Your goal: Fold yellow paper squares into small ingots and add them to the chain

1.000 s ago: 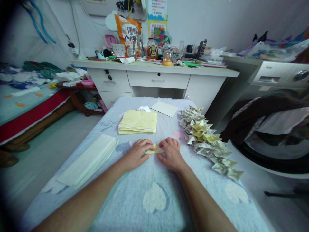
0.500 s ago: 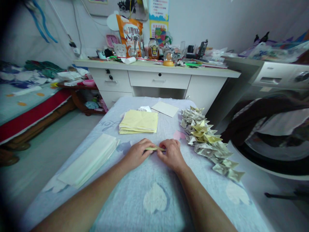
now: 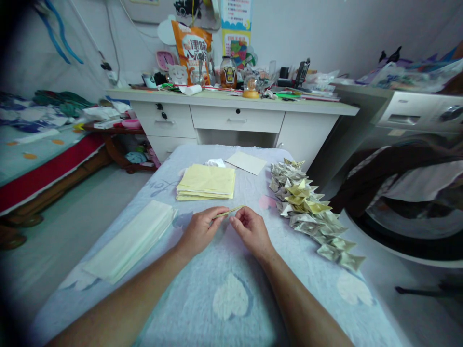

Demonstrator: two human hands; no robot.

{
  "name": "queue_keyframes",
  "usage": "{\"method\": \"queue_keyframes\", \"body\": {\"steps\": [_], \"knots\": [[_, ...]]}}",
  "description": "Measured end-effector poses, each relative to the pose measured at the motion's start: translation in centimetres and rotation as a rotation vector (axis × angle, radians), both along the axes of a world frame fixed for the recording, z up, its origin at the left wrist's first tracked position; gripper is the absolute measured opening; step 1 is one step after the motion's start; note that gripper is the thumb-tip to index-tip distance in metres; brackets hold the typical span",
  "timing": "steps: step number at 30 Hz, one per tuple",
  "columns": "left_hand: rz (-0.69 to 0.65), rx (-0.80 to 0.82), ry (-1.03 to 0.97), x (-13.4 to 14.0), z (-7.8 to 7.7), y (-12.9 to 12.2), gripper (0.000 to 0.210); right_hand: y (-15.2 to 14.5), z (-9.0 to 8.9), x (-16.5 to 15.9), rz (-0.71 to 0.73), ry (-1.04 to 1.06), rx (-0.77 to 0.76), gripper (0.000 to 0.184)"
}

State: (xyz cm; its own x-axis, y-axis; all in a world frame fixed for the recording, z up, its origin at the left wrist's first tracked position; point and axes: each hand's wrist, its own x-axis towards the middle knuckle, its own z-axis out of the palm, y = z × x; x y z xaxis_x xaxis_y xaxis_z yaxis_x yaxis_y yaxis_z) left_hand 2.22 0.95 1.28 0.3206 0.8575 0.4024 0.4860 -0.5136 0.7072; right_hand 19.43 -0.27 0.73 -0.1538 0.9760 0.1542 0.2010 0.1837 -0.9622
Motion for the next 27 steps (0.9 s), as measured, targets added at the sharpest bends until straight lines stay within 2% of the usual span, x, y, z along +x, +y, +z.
{"method": "queue_keyframes", "body": {"steps": [4,8,13,19,23,27], "knots": [[-0.096,0.026,-0.048,0.38,0.24,-0.35,0.024,0.2,-0.71,-0.75,-0.003,0.226,-0.083,0.033],[-0.147,-0.021,-0.084,0.52,0.49,-0.52,0.022,0.28,-0.79,-0.85,0.013,0.295,-0.068,0.036],[-0.158,-0.135,-0.202,0.53,0.46,-0.51,0.01,0.11,-0.55,-0.77,0.053,0.259,-0.054,0.04],[-0.173,-0.392,-0.333,0.4,-0.15,-0.3,0.027,0.02,-0.54,-0.63,0.065,0.153,0.002,0.032],[-0.207,-0.55,-0.394,0.22,-0.3,-0.1,0.028,0.05,-0.53,-0.52,0.054,0.082,0.047,0.032],[-0.222,-0.619,-0.444,0.23,-0.09,-0.03,0.029,0.06,-0.64,-0.44,0.059,0.05,0.098,0.035]]}}
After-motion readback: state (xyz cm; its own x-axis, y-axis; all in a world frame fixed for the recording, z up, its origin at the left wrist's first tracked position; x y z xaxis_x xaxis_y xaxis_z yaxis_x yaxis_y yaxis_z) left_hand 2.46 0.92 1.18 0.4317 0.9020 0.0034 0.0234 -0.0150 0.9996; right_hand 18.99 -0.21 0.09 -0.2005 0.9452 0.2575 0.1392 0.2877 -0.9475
